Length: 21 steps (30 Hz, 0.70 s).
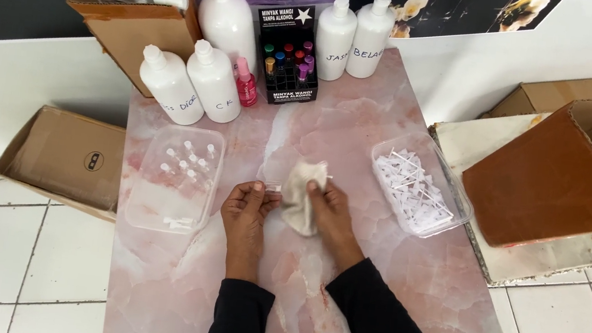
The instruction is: Assembling perfume samples by wrapping small applicator sticks in fabric squares
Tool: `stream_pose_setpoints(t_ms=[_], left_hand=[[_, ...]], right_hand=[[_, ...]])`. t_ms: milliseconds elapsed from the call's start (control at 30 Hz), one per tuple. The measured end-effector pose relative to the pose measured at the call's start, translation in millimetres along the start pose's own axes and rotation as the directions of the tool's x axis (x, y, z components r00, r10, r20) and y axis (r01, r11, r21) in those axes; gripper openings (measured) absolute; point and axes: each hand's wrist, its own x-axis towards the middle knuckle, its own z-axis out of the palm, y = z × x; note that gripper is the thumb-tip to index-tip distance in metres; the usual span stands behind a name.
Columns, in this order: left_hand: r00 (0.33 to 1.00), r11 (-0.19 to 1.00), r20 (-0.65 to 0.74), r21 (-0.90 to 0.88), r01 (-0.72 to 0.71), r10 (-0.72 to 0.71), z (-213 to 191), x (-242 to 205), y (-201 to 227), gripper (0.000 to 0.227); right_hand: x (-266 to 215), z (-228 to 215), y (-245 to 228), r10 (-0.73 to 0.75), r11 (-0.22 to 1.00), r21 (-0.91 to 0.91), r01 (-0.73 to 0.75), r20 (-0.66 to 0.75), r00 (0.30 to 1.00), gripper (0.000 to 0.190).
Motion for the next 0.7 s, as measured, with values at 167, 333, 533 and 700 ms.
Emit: stream_pose_setpoints(t_ms=[167, 333, 533, 700], left_hand=[[0.999, 0.999, 0.036, 0.021, 0.023, -0.024, 3, -1, 7, 0.018], [0.995, 0.995, 0.081, 0.088, 0.042, -0.049, 4, -5, 5, 0.014], [0.991, 0.986, 0.11, 0.155, 0.056, -0.073, 1, -7, -4, 0.023], [1.0, 0.967, 0.023, 0.254, 0.002, -0.008, 0, -2, -7, 0.037]], right_hand=[[6, -8, 13, 0.04, 0.978, 0.181, -0.101, 0.311, 0.949, 0.069], [25, -21, 37, -0.05, 0.998, -0.03, 0.058, 0.231, 0.972, 0.023], [15, -22, 30, -0.149, 0.986, -0.027, 0.166, 0.322, 0.935, 0.022], [18, -19, 25, -0.086, 0.979, -0.146, 0.145, 0.351, 0.932, 0.01]])
